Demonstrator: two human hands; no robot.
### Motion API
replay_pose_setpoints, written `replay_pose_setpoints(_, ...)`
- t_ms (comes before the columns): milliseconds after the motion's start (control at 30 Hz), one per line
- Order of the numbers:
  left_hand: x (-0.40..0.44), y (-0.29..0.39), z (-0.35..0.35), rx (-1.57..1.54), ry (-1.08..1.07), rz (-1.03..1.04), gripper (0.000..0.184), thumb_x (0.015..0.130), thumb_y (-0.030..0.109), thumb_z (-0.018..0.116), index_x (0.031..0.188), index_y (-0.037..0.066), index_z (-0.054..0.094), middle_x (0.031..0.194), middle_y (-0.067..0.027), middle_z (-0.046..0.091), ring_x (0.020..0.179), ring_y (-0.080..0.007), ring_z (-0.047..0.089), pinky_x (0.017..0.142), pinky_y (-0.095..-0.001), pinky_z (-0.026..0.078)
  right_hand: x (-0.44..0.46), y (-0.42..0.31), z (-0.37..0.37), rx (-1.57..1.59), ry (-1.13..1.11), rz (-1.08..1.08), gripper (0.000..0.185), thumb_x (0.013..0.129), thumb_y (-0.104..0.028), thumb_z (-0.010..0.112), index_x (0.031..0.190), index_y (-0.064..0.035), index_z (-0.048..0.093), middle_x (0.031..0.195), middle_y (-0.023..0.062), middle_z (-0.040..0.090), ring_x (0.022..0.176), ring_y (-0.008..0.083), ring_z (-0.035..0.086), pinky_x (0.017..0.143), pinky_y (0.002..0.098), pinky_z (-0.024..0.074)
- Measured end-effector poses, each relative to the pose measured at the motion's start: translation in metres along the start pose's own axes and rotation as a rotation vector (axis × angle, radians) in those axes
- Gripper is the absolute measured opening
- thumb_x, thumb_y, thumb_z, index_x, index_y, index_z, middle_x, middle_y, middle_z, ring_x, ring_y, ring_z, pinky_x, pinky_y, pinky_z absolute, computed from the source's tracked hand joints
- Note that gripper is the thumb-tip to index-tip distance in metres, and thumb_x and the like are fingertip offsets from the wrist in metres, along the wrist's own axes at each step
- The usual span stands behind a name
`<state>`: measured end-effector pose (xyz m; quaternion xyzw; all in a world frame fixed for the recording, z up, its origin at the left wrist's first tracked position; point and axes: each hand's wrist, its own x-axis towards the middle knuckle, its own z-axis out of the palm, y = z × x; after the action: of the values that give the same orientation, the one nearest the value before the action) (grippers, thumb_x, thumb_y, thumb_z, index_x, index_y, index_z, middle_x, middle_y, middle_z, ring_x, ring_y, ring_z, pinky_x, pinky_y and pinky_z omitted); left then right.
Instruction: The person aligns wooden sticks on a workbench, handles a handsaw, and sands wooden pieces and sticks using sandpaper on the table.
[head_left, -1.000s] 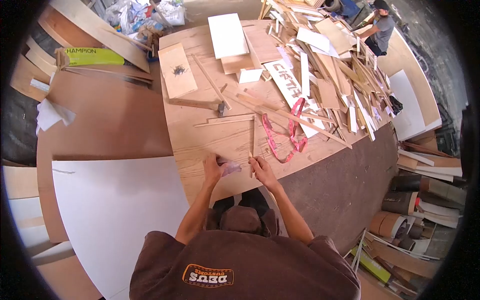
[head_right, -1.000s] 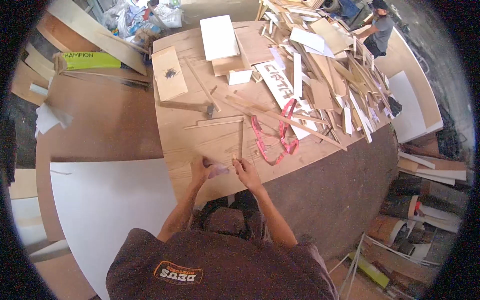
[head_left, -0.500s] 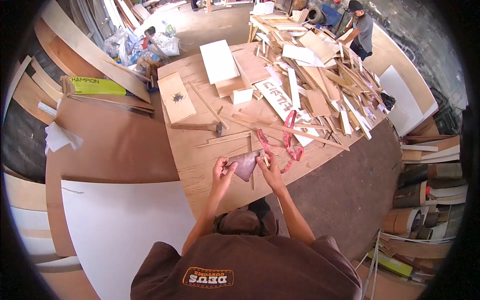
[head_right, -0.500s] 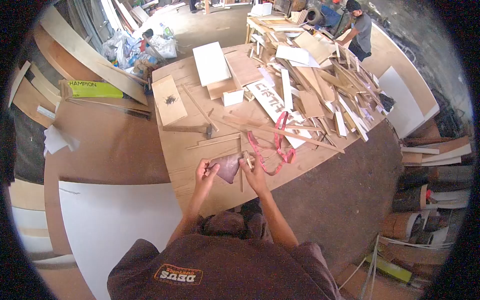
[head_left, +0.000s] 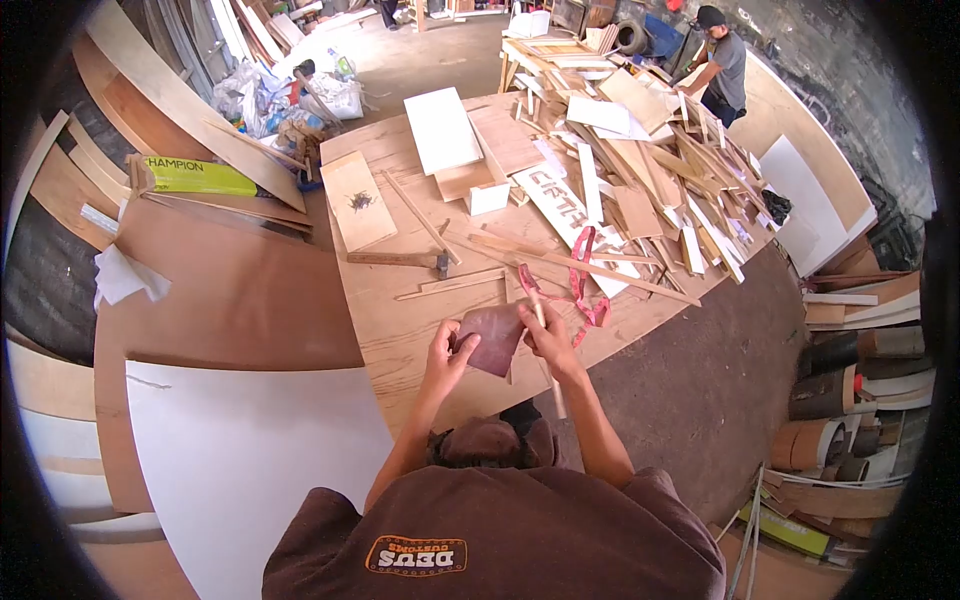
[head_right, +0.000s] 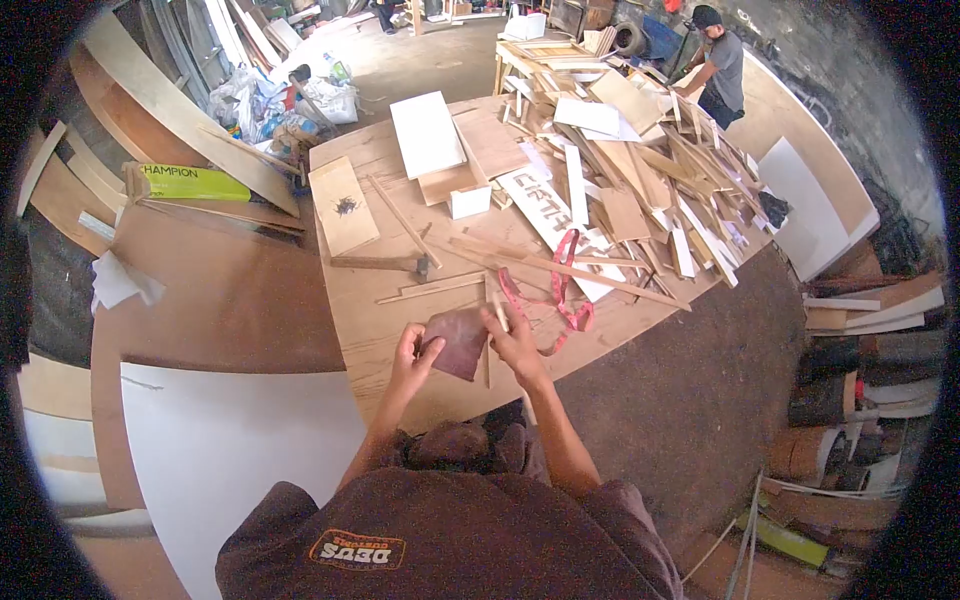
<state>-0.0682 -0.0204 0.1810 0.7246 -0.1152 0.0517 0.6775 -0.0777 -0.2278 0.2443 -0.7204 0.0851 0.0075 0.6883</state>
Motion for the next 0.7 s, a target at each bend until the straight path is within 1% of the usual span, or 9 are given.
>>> replay_pose_setpoints(33, 0.0, 0.0, 0.001, -0.023, 0.005, 0.055, 0.026, 0.093, 0.02, 0.074, 0.09, 0.008, 0.051, 0.069, 0.0052, 0.04, 0.063, -0.0049, 0.034, 0.054, -0.0232, 0.028, -0.003, -0.007, 0.0, 0.147, 0.0, 0.21, 0.031, 0.096, -0.034, 0.068, 0.101, -0.004, 0.062, 0.079, -0.0033, 0.056, 0.07, 0.0063, 0.05, 0.06, 0.025, 0.0414)
replay_pose_setpoints(67, -0.001, -0.001, 0.001, -0.025, 0.009, 0.055, 0.026, 0.093, 0.02, 0.074, 0.09, 0.008, 0.051, 0.069, 0.0052, 0.04, 0.063, -0.0049, 0.034, 0.054, -0.0232, 0.028, -0.002, -0.008, 0.002, 0.143, -0.003, 0.21, 0.031, 0.096, -0.034, 0.068, 0.101, -0.004, 0.062, 0.079, -0.0033, 0.056, 0.07, 0.0063, 0.05, 0.06, 0.025, 0.0414)
replay_pose_setpoints(167, -0.006, 0.02, -0.001, -0.015, -0.107, -0.017, 0.028, 0.093, 0.021, 0.073, 0.087, 0.008, 0.049, 0.066, 0.0068, 0.036, 0.06, -0.005, 0.031, 0.052, -0.0236, 0.027, 0.005, -0.001, 0.009, 0.249, 0.125, -0.05, 0.029, 0.093, -0.02, 0.073, 0.113, -0.0001, 0.064, 0.092, -0.0004, 0.064, 0.081, 0.0092, 0.057, 0.071, 0.0265, 0.0463)
replay_pose_setpoints(267, -0.008, 0.033, -0.003, -0.076, -0.087, -0.118, 0.027, 0.092, 0.02, 0.074, 0.087, 0.007, 0.052, 0.064, 0.0074, 0.037, 0.059, -0.0038, 0.032, 0.051, -0.0237, 0.026, 0.01, -0.003, 0.01, 0.174, 0.126, -0.23, 0.026, 0.093, -0.013, 0.072, 0.117, -0.0057, 0.064, 0.085, -0.0067, 0.06, 0.07, 0.0025, 0.051, 0.059, 0.0197, 0.0394)
replay_pose_setpoints(333, -0.009, 0.047, -0.006, -0.034, -0.063, -0.154, 0.024, 0.091, 0.019, 0.075, 0.087, 0.006, 0.055, 0.065, 0.0071, 0.045, 0.061, -0.0023, 0.037, 0.052, -0.0222, 0.029, 0.005, -0.017, 0.01, 0.229, 0.115, -0.219, 0.028, 0.093, -0.009, 0.072, 0.12, -0.0038, 0.064, 0.09, -0.0061, 0.062, 0.076, 0.0036, 0.054, 0.066, 0.0213, 0.0438)
replay_pose_setpoints(400, -0.009, 0.043, -0.012, -0.032, -0.078, -0.152, 0.023, 0.091, 0.02, 0.075, 0.09, 0.005, 0.058, 0.066, 0.0067, 0.049, 0.062, -0.0025, 0.04, 0.053, -0.0222, 0.031, 0.007, -0.015, 0.005, 0.078, 0.064, -0.221, 0.028, 0.092, -0.008, 0.07, 0.119, 0.0013, 0.064, 0.116, 0.0111, 0.07, 0.103, 0.0152, 0.065, 0.09, 0.0298, 0.0514)
replay_pose_setpoints(533, -0.01, 0.06, -0.012, -0.094, -0.081, -0.016, 0.021, 0.091, 0.02, 0.075, 0.099, 0.004, 0.065, 0.068, 0.0073, 0.054, 0.062, -0.0036, 0.045, 0.054, -0.0237, 0.037, 0.004, -0.02, 0.008, -0.443, 0.181, -0.473, 0.029, 0.092, -0.007, 0.069, 0.12, -0.0003, 0.064, 0.121, 0.0155, 0.069, 0.106, 0.0244, 0.068, 0.089, 0.0345, 0.0525)
replay_pose_setpoints(633, -0.014, 0.063, -0.011, -0.267, -0.094, -0.174, 0.025, 0.091, 0.02, 0.074, 0.106, 0.002, 0.065, 0.066, 0.0041, 0.054, 0.059, -0.0057, 0.046, 0.052, -0.0266, 0.036, -0.009, -0.041, 0.014, -0.501, 0.292, -0.718, 0.026, 0.088, -0.002, 0.068, 0.113, -0.0069, 0.069, 0.085, 0.011, 0.065, 0.075, 0.0201, 0.063, 0.065, 0.0314, 0.0477)
replay_pose_setpoints(700, -0.012, 0.063, -0.016, -0.067, -0.097, -0.085, 0.029, 0.091, 0.021, 0.074, 0.11, 0.001, 0.064, 0.064, 0.0007, 0.054, 0.057, -0.007, 0.046, 0.051, -0.0275, 0.037, -0.021, -0.052, 0.017, -0.754, 0.3, -0.57, 0.035, 0.081, 0.0, 0.068, 0.114, -0.0128, 0.07, 0.09, 0.0106, 0.066, 0.077, 0.0286, 0.064, 0.067, 0.0341, 0.0505)
